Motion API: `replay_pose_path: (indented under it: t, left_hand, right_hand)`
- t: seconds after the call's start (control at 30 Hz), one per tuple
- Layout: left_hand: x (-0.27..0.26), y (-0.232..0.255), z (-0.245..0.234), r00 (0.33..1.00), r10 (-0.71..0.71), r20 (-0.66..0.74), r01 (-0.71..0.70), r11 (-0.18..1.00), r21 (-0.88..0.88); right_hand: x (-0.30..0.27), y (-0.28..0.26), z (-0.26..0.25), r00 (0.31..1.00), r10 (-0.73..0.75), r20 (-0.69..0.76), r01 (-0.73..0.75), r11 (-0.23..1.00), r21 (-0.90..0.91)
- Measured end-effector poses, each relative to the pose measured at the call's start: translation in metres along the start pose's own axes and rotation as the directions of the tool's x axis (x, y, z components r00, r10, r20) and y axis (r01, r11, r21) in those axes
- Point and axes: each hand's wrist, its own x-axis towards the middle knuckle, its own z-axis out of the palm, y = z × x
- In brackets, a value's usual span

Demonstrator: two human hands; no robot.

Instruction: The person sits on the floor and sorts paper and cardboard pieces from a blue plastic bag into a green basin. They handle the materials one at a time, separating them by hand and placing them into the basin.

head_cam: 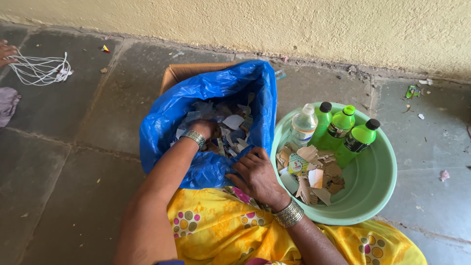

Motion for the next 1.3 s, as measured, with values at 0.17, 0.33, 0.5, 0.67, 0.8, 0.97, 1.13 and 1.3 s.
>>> replay_pose_path:
  t: [0.17,0.33,0.5,0.67,0.8,0.97,1.13,1.3]
  left_hand:
    - [-0.037,0.025,-0.040,0.970,-0.004,0.243,-0.007,0.999,0.045]
    - [-0.067,0.037,-0.071,0.996,0.053,0.069,-0.040,0.983,-0.181]
    - [-0.063,0.042,-0.075,0.998,-0.064,0.017,0.066,0.943,-0.327]
    - [-0.069,0.034,-0.077,0.988,-0.135,0.081,0.154,0.939,-0.309]
    - [-0.083,0.013,-0.058,0.985,-0.127,0.114,0.147,0.970,-0.192]
    - [-0.074,0.004,-0.042,0.996,-0.057,-0.065,0.058,0.998,0.009]
    - [-0.086,0.016,-0.075,0.990,-0.077,-0.117,0.060,0.988,-0.143]
    - [-0.127,0.012,-0.116,0.947,-0.047,-0.318,-0.101,0.896,-0.432]
  right_hand:
    - [0.000,0.001,0.000,1.000,-0.002,0.010,0.002,1.000,0.009]
    - [-0.001,0.001,0.001,1.000,0.003,0.006,-0.004,1.000,0.015]
    - [0.000,0.000,0.002,1.000,0.008,-0.003,-0.008,1.000,0.011]
    - [-0.001,-0.001,0.001,1.000,0.021,-0.001,-0.021,1.000,0.012]
    - [-0.002,-0.002,0.001,1.000,0.031,-0.003,-0.030,0.999,0.024]
    - [-0.002,-0.004,0.001,1.000,0.028,-0.014,-0.028,1.000,0.014]
    - [-0.004,-0.002,0.003,0.999,0.036,0.005,-0.036,0.999,0.011]
    - [-0.006,0.000,0.006,0.998,0.054,0.029,-0.053,0.999,-0.004]
